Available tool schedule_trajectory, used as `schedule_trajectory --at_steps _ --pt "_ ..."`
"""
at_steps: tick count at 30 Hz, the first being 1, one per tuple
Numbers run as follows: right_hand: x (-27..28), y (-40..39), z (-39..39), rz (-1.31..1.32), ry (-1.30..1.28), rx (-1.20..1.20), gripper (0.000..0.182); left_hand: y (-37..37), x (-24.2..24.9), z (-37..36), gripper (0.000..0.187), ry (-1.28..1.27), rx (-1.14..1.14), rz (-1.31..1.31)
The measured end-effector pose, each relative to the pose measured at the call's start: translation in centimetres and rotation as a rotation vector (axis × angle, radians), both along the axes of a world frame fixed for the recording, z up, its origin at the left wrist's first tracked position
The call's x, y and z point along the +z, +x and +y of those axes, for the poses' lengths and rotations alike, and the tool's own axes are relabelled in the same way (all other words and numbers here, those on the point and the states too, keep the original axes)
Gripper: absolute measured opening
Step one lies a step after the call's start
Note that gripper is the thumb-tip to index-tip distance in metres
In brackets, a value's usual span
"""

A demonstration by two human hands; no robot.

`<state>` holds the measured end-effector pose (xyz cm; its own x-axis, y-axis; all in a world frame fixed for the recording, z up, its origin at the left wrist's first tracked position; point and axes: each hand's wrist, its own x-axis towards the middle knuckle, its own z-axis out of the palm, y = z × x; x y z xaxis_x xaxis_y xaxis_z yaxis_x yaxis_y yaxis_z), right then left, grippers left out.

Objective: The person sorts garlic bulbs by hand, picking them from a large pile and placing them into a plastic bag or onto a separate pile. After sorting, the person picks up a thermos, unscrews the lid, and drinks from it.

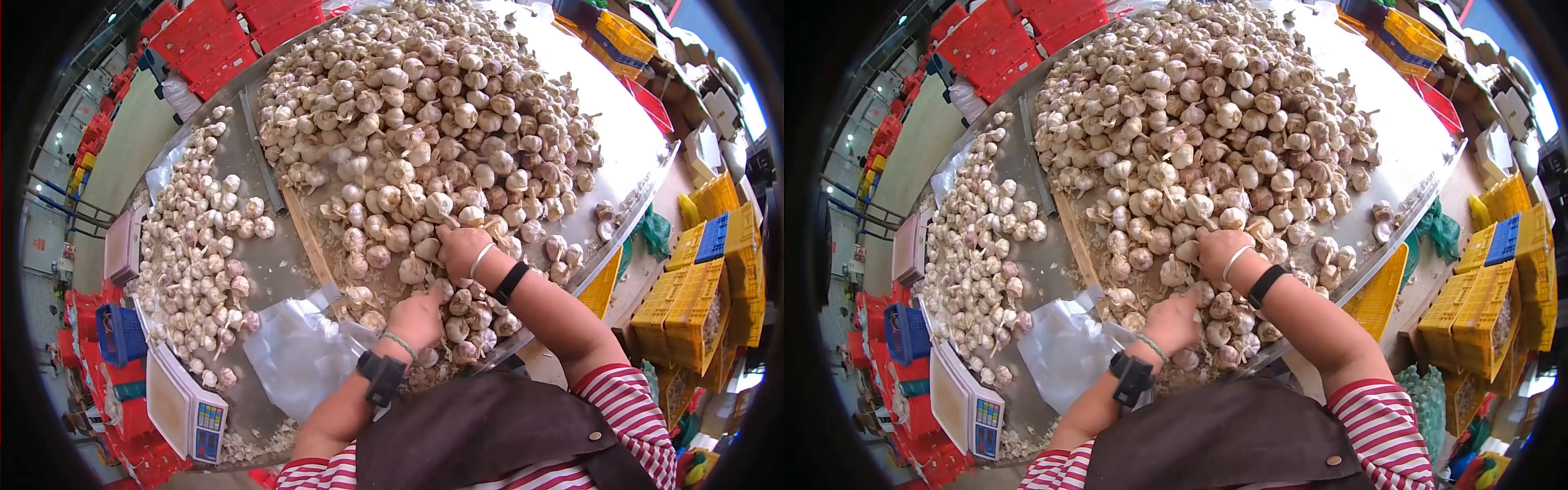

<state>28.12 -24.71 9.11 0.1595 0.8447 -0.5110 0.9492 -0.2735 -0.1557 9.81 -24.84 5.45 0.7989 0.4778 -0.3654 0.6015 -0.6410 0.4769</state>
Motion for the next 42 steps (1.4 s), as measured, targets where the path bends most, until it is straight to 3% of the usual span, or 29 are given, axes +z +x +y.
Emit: schedule_trajectory --at_steps 3,4,6,7,8,10,12,13,16,18,20,22,24,29,39,42 --pt "0.9 1.8 -2.3 0.376 0.208 -0.286 0.053 -1.5 0.8 1.8 0.049 -0.136 0.081 -0.108" --pt "0.5 2.4 -3.6 0.375 0.207 -0.285 0.053 -2.1 1.2 2.3 0.049 -0.138 0.083 -0.109" --pt "-0.7 2.9 -6.6 1.2 0.451 -0.511 0.059 -3.7 2.3 2.8 0.046 -0.842 0.405 -0.36" --pt "0.4 2.4 -7.7 1.396 0.412 -0.573 0.06 -4.6 3.0 3.1 0.042 -1.214 0.485 -0.483" --pt "2.1 1.8 -8.9 1.59 0.376 -0.632 0.061 -5.2 2.7 3.3 0.049 -1.403 0.475 -0.633" --pt "2.4 0.8 -10.7 1.754 0.421 -0.634 0.06 -5.6 3.0 2.0 0.048 -1.804 0.502 -0.809" --pt "1.8 0.1 -12.4 1.805 0.35 -0.698 0.059 -5.4 3.4 0.4 0.047 -1.849 0.543 -0.765" --pt "2.0 -0.7 -13.2 1.794 0.376 -0.709 0.055 -5.2 3.5 -0.3 0.047 -1.89 0.59 -0.724" --pt "1.9 -3.0 -14.4 1.775 0.493 -0.747 0.049 -4.6 3.5 -2.0 0.044 -1.727 0.332 -0.666" --pt "2.6 -3.7 -15.4 1.668 0.53 -0.744 0.05 -4.1 3.1 -3.2 0.047 -1.777 0.374 -0.659" --pt "2.6 -4.4 -16.6 1.369 0.58 -0.677 0.051 -3.8 3.6 -4.2 0.049 -1.825 0.426 -0.646" --pt "3.0 -4.7 -17.5 1.252 0.571 -0.653 0.053 -3.6 5.3 -4.8 0.06 -1.566 0.356 -0.443" --pt "4.4 -4.9 -18.3 0.932 0.486 -0.518 0.053 -3.9 5.0 -5.4 0.06 -1.603 0.342 -0.363" --pt "4.9 -5.8 -20.4 1.137 0.564 -0.567 0.044 -4.3 5.6 -6.5 0.057 -1.568 0.304 -0.342" --pt "4.4 -5.7 -21.2 1.115 0.604 -0.564 0.04 -3.4 8.2 -7.0 0.056 -1.44 0.285 -0.194" --pt "3.9 -5.4 -20.9 0.967 0.577 -0.548 0.04 -3.4 6.8 -7.2 0.054 -1.478 0.26 -0.233"
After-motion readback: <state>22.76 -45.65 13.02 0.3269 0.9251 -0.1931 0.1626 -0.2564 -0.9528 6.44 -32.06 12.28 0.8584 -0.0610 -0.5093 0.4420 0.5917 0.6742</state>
